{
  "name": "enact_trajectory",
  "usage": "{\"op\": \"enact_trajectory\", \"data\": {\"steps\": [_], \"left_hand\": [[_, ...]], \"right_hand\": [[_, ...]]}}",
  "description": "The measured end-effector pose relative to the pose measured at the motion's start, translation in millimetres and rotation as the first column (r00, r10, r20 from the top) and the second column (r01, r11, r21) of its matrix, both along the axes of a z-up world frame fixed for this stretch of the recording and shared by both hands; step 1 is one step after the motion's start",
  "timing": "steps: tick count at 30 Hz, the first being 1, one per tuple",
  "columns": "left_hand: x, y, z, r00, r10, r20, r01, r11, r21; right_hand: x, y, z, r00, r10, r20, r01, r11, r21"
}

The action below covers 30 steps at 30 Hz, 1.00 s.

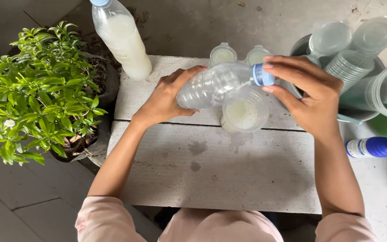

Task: Preparing a liquid fertilizer mixture by pouring base liquid from large bottles into cups, adding a blue additive with a spoon, and stirring.

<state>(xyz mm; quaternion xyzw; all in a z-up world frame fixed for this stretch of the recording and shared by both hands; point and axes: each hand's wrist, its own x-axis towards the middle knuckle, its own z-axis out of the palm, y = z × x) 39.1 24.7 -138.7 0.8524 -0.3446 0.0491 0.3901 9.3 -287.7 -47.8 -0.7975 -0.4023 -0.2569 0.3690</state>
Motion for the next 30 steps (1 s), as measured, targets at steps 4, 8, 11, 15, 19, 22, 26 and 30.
{"op": "enact_trajectory", "data": {"steps": [4,8,11,15,19,22,26,30], "left_hand": [[4.7,7.3,6.4,0.997,0.025,-0.076,-0.019,0.996,0.083],[13.9,13.7,10.3,0.973,-0.141,-0.183,0.139,0.99,-0.024],[15.0,14.2,6.7,0.957,-0.148,-0.251,0.142,0.989,-0.042],[10.1,11.7,6.6,0.986,-0.052,-0.159,0.051,0.999,-0.009],[10.3,8.7,-7.8,0.999,0.033,-0.03,-0.032,0.999,0.042],[9.3,2.4,-20.2,0.966,0.231,0.116,-0.249,0.954,0.169],[-1.4,-14.2,-13.1,0.644,0.401,0.651,-0.672,0.704,0.231],[-2.0,-26.1,-25.8,0.442,0.418,0.794,-0.779,0.618,0.109]], "right_hand": [[12.4,-6.4,4.6,0.992,0.111,-0.059,-0.113,0.993,-0.027],[21.4,-8.5,9.5,0.973,0.205,-0.102,-0.211,0.976,-0.053],[22.3,-4.6,7.9,0.983,0.145,-0.108,-0.155,0.984,-0.092],[29.6,-3.0,-3.0,0.995,0.086,-0.059,-0.092,0.989,-0.115],[34.1,2.2,-13.6,0.999,0.035,0.013,-0.033,0.989,-0.142],[40.7,5.5,-25.3,0.997,-0.073,0.01,0.074,0.983,-0.17],[68.8,7.7,-67.9,0.935,-0.306,-0.177,0.282,0.948,-0.151],[78.1,17.6,-82.0,0.814,-0.429,-0.392,0.428,0.899,-0.094]]}}
